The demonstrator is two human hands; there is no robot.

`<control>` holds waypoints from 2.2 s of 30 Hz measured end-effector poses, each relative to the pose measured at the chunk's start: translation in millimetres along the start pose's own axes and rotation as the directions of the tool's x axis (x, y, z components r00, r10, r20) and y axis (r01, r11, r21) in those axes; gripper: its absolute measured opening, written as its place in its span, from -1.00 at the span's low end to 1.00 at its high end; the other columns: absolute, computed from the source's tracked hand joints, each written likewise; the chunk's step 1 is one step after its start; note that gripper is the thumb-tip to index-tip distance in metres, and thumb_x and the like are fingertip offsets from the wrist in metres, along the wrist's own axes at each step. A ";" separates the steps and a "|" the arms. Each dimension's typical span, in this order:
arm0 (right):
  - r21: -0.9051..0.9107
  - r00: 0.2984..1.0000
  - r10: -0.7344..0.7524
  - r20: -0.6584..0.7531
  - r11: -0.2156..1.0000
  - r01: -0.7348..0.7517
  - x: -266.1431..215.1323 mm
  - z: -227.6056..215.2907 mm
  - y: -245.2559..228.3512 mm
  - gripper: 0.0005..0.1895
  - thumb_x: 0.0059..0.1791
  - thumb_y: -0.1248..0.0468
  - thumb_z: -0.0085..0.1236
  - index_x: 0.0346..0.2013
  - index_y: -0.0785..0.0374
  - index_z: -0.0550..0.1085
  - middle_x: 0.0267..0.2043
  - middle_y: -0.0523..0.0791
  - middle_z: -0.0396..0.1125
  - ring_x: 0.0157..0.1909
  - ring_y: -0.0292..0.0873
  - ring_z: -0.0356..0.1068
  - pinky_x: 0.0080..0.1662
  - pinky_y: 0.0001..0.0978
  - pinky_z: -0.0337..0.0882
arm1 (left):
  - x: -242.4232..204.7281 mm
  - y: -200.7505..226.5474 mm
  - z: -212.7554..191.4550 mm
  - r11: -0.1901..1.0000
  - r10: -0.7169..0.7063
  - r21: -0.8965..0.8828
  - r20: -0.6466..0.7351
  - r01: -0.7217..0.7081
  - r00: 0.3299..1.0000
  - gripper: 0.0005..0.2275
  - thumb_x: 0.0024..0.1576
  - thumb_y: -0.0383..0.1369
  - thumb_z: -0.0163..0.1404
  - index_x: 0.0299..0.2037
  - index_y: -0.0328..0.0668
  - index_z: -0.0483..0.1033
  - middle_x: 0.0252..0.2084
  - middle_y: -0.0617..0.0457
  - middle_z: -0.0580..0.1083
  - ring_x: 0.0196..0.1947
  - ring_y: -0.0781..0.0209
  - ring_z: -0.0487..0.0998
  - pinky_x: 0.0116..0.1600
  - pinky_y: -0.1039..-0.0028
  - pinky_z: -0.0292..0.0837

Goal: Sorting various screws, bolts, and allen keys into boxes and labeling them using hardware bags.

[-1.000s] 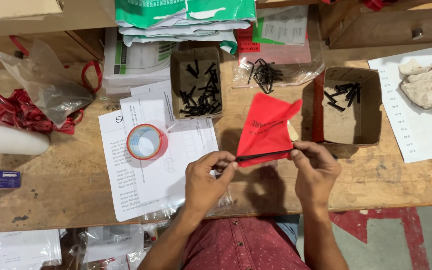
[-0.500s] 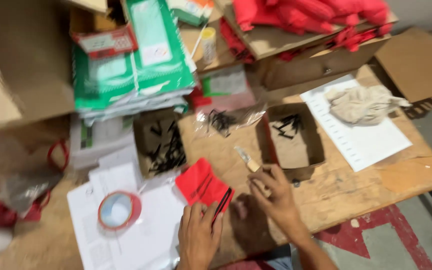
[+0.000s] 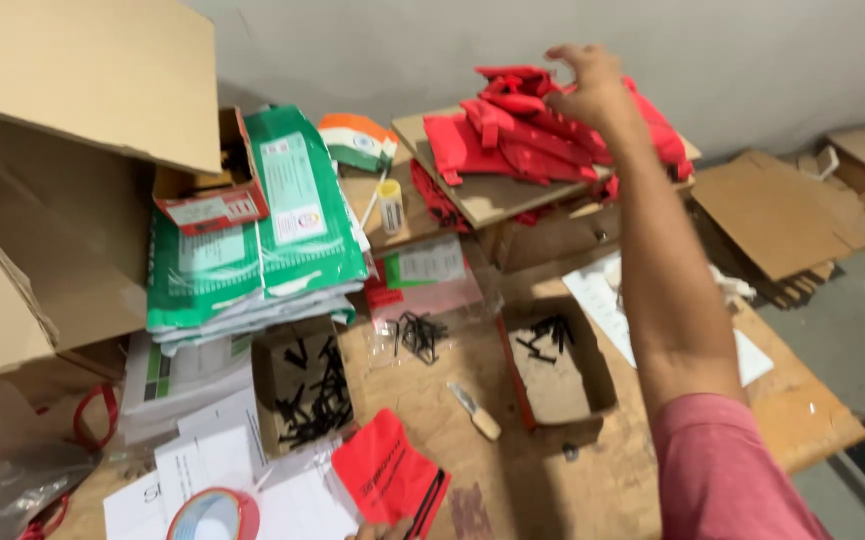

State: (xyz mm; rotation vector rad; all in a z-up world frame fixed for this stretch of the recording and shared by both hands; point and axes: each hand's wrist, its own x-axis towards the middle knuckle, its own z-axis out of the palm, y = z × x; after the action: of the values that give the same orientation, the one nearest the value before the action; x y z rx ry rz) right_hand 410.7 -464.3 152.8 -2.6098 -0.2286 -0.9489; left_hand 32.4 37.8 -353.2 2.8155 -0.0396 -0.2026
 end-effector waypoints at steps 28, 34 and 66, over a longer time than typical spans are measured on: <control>0.822 0.974 0.200 0.109 0.532 -0.201 -213.2 -153.5 -177.7 -0.80 0.07 0.38 0.27 -0.04 0.43 0.57 -0.25 -0.19 0.43 -0.22 -0.38 0.36 -0.13 -0.53 0.41 | -20.0 228.6 -371.0 0.296 0.332 -0.758 -0.489 -0.581 0.807 -0.46 0.08 -0.49 0.20 0.26 -0.43 0.29 0.16 -0.21 0.46 0.13 0.08 0.54 0.23 0.37 0.44; 0.738 0.902 0.408 0.140 0.565 -0.370 -311.5 -121.0 -207.0 -0.84 0.11 0.39 0.23 -0.07 0.46 0.53 -0.21 -0.16 0.40 -0.17 -0.36 0.34 -0.12 -0.50 0.40 | -11.7 272.3 -380.5 0.039 0.341 -0.951 -0.276 -0.307 0.899 -0.71 0.28 -0.46 0.10 0.19 -0.40 0.52 -0.39 0.14 0.46 -0.43 0.54 0.30 -0.33 0.66 0.24; 0.428 0.594 0.738 -0.321 0.672 -0.604 -510.3 -152.5 -281.8 -0.91 -0.11 0.47 0.23 -0.37 0.33 0.46 -0.09 -0.04 0.31 -0.14 -0.17 0.35 -0.14 -0.43 0.39 | -80.9 316.8 -220.6 -0.016 0.848 -0.717 -0.379 -0.696 0.371 -0.61 0.04 -0.53 0.09 0.13 -0.36 0.52 -0.38 -0.24 0.62 -0.41 -0.08 0.73 -0.33 0.26 0.62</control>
State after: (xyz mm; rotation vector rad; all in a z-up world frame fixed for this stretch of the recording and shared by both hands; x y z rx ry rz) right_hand -143.5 -277.2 8.1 -1.8413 0.6881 -1.0979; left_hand -17.4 -190.5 -35.4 1.3991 -1.2508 -0.1181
